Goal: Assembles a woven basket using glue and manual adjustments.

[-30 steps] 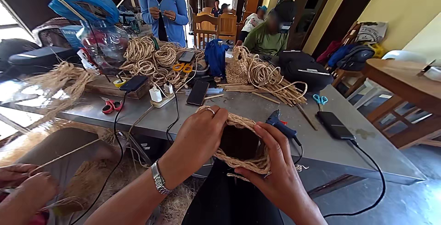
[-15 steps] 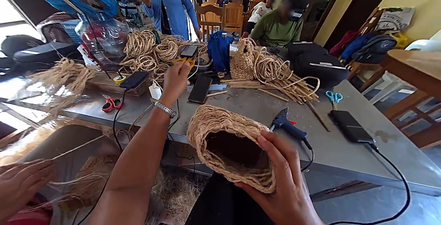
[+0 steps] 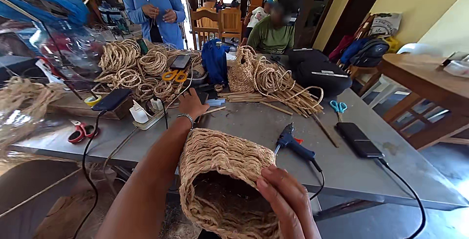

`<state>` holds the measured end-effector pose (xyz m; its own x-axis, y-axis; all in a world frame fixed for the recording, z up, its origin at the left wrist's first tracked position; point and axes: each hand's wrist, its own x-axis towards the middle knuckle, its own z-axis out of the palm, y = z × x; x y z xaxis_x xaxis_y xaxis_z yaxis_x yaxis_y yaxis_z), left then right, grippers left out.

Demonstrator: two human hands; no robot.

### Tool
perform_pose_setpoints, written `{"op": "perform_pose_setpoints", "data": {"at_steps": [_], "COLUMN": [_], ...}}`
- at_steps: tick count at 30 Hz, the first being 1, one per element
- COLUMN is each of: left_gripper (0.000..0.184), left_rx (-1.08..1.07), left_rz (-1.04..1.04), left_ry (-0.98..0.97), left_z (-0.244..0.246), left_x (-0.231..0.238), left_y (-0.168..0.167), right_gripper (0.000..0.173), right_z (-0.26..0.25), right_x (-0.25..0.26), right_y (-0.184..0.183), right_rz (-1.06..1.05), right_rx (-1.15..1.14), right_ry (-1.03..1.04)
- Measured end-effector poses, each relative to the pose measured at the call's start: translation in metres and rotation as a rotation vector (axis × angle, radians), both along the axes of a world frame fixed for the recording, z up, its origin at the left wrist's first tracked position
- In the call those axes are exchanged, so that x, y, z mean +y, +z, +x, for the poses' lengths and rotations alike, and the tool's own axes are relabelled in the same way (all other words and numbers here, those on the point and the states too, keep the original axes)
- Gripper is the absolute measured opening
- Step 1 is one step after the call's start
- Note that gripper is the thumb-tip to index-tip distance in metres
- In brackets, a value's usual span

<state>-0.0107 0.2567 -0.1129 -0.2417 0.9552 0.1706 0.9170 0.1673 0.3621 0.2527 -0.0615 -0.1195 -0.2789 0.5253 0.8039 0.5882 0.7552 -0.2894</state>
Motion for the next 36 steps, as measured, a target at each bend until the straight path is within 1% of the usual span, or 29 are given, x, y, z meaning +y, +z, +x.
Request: {"op": "perform_pose_setpoints", "data": {"at_steps": [4,6,7,9,10,11,12,13,15,17,18,19,21,24,26,28,30,32,34,36], "left_gripper": [0.090,0.090,0.094,0.113,0.123,0.126,0.121,0.111,0.082,0.056,0.048,0.044,0.041,0.040,0.034,0.031,0.030,0.032,0.034,0.039], "left_rx": [0.037,0.032,0.025,-0.036,-0.106,-0.202,-0.313,-0.432,-0.638,-0.774,-0.810,-0.836,-0.861,-0.887,-0.881,-0.856,-0.829,-0.795,-0.738,-0.635], "left_rz": [0.014,0.010,0.000,-0.048,-0.045,0.004,0.085,0.165,0.289,0.411,0.472,0.538,0.646,0.742,0.762,0.751,0.735,0.716,0.675,0.576], "left_ry": [0.000,-0.007,-0.010,-0.033,-0.053,-0.082,-0.126,-0.180,-0.268,-0.386,-0.448,-0.489,-0.518,-0.519,-0.500,-0.463,-0.435,-0.435,-0.444,-0.432], "left_z": [0.001,0.000,-0.002,-0.008,-0.013,-0.019,-0.026,-0.032,-0.038,-0.036,-0.033,-0.030,-0.028,-0.026,-0.025,-0.025,-0.028,-0.033,-0.039,-0.043], "left_x": [0.000,-0.001,-0.003,-0.009,-0.014,-0.019,-0.026,-0.037,-0.075,-0.127,-0.151,-0.168,-0.192,-0.218,-0.229,-0.233,-0.232,-0.226,-0.209,-0.180], "left_y": [-0.001,-0.001,0.000,0.007,0.011,0.014,0.019,0.025,0.034,0.031,0.027,0.021,0.000,-0.042,-0.060,-0.071,-0.074,-0.070,-0.058,-0.040], "right_gripper": [0.078,0.078,0.077,0.077,0.078,0.078,0.079,0.079,0.079,0.078,0.078,0.077,0.077,0.077,0.078,0.078,0.078,0.078,0.078,0.077], "right_z": [0.000,-0.001,-0.001,0.000,0.001,0.001,0.002,0.002,0.003,0.004,0.004,0.005,0.006,0.006,0.006,0.007,0.008,0.008,0.008,0.006], "right_x": [-0.001,-0.002,-0.002,-0.002,-0.002,-0.002,-0.002,-0.001,-0.002,-0.002,-0.002,-0.002,-0.002,-0.004,-0.004,-0.004,-0.003,-0.002,-0.001,0.001], "right_y": [0.000,-0.001,-0.001,-0.002,-0.002,-0.002,-0.002,-0.002,-0.003,-0.003,-0.002,-0.002,-0.001,0.000,0.001,0.002,0.003,0.005,0.007,0.009], "right_rz": [-0.016,-0.016,-0.015,-0.015,-0.014,-0.012,-0.010,-0.012,-0.020,-0.024,-0.028,-0.031,-0.041,-0.061,-0.069,-0.070,-0.065,-0.062,-0.067,-0.080], "right_rx": [-0.007,0.001,0.002,-0.002,-0.005,-0.006,-0.006,-0.006,-0.004,-0.008,-0.012,-0.016,-0.019,-0.019,-0.018,-0.026,-0.035,-0.035,-0.035,-0.034], "right_ry": [0.009,0.006,0.007,0.010,0.012,0.012,0.012,0.012,0.012,0.016,0.017,0.018,0.026,0.030,0.033,0.036,0.035,0.036,0.032,0.038]}}
